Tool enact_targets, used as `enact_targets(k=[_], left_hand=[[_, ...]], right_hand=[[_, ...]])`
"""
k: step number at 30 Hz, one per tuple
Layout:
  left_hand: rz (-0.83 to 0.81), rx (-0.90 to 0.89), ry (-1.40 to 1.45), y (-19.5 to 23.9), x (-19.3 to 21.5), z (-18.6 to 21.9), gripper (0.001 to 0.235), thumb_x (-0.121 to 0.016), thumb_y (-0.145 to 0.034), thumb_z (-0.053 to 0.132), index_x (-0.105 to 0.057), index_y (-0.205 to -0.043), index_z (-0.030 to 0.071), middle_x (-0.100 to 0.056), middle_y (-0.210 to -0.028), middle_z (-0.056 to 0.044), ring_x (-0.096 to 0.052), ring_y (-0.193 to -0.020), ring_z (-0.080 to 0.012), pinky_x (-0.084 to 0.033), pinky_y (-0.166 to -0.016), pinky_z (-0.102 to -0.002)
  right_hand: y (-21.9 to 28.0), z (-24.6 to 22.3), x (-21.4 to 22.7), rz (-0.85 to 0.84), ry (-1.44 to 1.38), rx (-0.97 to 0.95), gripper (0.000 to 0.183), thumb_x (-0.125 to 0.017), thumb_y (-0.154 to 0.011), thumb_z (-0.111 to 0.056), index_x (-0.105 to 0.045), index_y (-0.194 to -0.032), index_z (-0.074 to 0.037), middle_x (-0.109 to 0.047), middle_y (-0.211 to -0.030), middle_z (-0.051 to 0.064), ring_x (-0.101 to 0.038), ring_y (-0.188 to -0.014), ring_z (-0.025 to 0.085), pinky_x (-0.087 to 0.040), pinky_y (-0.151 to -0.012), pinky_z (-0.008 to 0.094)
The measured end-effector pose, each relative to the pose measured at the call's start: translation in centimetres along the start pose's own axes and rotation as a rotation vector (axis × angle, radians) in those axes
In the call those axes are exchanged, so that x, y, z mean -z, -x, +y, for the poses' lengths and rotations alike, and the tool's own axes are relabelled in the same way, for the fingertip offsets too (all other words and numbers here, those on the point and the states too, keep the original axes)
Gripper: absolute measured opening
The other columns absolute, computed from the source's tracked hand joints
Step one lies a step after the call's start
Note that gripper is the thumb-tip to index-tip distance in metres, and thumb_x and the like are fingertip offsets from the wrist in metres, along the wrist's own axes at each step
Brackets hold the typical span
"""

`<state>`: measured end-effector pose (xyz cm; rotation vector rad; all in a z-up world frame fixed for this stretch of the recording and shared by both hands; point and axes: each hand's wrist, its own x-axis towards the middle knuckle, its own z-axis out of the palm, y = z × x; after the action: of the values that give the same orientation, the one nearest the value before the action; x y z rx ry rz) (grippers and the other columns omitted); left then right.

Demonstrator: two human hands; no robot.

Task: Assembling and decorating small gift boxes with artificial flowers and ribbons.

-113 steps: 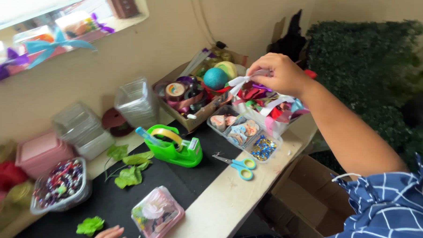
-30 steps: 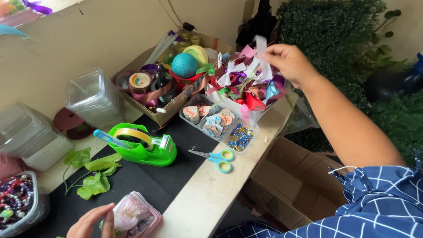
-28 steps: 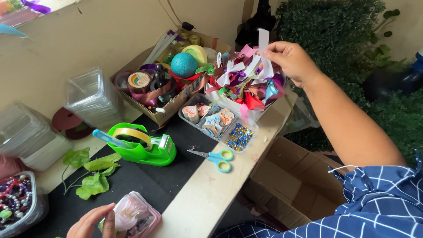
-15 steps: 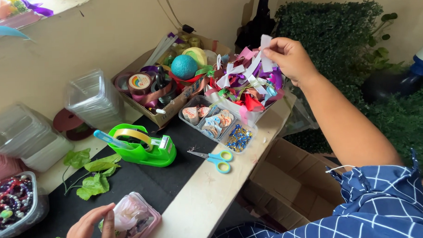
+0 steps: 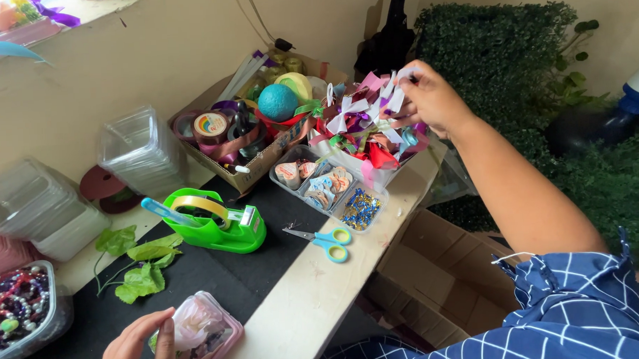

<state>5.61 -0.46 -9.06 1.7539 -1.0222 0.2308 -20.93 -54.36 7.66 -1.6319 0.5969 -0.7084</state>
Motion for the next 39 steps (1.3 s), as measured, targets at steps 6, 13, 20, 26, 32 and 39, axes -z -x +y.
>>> enact_targets(k=[6,13,20,26,32,39], left_hand=[[0.009,0.026,0.0,0.0,0.1,0.4,0.017,-0.077,-0.086,0.008,-0.076,-0.103,0.007,-0.076,-0.097,-0.013,-0.076,-0.093,-0.0228,-0.057,-0.091,-0.031],[-0.011,-0.009,-0.012,-0.2,0.2,0.5,0.016,-0.076,-0.087,0.008,-0.076,-0.102,0.008,-0.076,-0.097,-0.012,-0.077,-0.093,-0.0224,-0.057,-0.091,-0.031],[-0.018,-0.005,0.011,0.0,0.1,0.3,0.017,-0.076,-0.087,0.008,-0.075,-0.104,0.007,-0.076,-0.098,-0.012,-0.076,-0.095,-0.0226,-0.056,-0.092,-0.031],[-0.01,0.005,0.023,0.0,-0.1,0.2,0.016,-0.076,-0.087,0.008,-0.075,-0.103,0.007,-0.076,-0.098,-0.013,-0.076,-0.095,-0.0226,-0.056,-0.092,-0.031],[0.012,0.006,0.021,-0.2,-0.1,1.4,0.017,-0.076,-0.087,0.006,-0.075,-0.103,0.006,-0.076,-0.097,-0.013,-0.076,-0.092,-0.0222,-0.056,-0.092,-0.031],[0.067,0.021,0.015,-0.5,-0.2,3.4,0.015,-0.077,-0.086,0.005,-0.076,-0.102,0.006,-0.075,-0.096,-0.013,-0.076,-0.087,-0.0201,-0.056,-0.091,-0.03]], right_hand=[[1.2,-1.1,-2.6,0.004,-0.07,-0.068,0.012,-0.04,-0.11,-0.021,-0.043,-0.112,-0.009,-0.07,-0.102,0.011,-0.077,-0.087,0.028,-0.065,-0.075,0.04],[1.8,-0.6,-2.3,0.015,0.328,0.411,0.015,-0.052,-0.117,-0.018,-0.051,-0.112,-0.004,-0.062,-0.082,0.009,-0.062,-0.076,0.015,-0.052,-0.07,0.029],[2.3,-2.2,-1.6,0.284,0.851,0.53,0.014,-0.075,-0.097,-0.019,-0.078,-0.108,-0.013,-0.077,-0.097,0.01,-0.075,-0.083,0.021,-0.056,-0.072,0.031],[1.1,-0.8,-0.1,0.224,0.925,0.372,0.018,-0.074,-0.092,-0.019,-0.081,-0.109,-0.017,-0.077,-0.093,0.01,-0.073,-0.08,0.025,-0.056,-0.071,0.034],[-0.1,1.8,0.3,0.009,0.823,0.465,0.038,-0.072,-0.089,-0.016,-0.062,-0.125,-0.008,-0.068,-0.112,0.01,-0.065,-0.1,0.027,-0.052,-0.089,0.038],[2.8,0.1,-3.6,-0.108,1.293,0.617,0.022,-0.086,-0.07,-0.028,-0.079,-0.083,-0.012,-0.055,-0.144,0.012,-0.042,-0.133,0.042,-0.043,-0.104,0.053]])
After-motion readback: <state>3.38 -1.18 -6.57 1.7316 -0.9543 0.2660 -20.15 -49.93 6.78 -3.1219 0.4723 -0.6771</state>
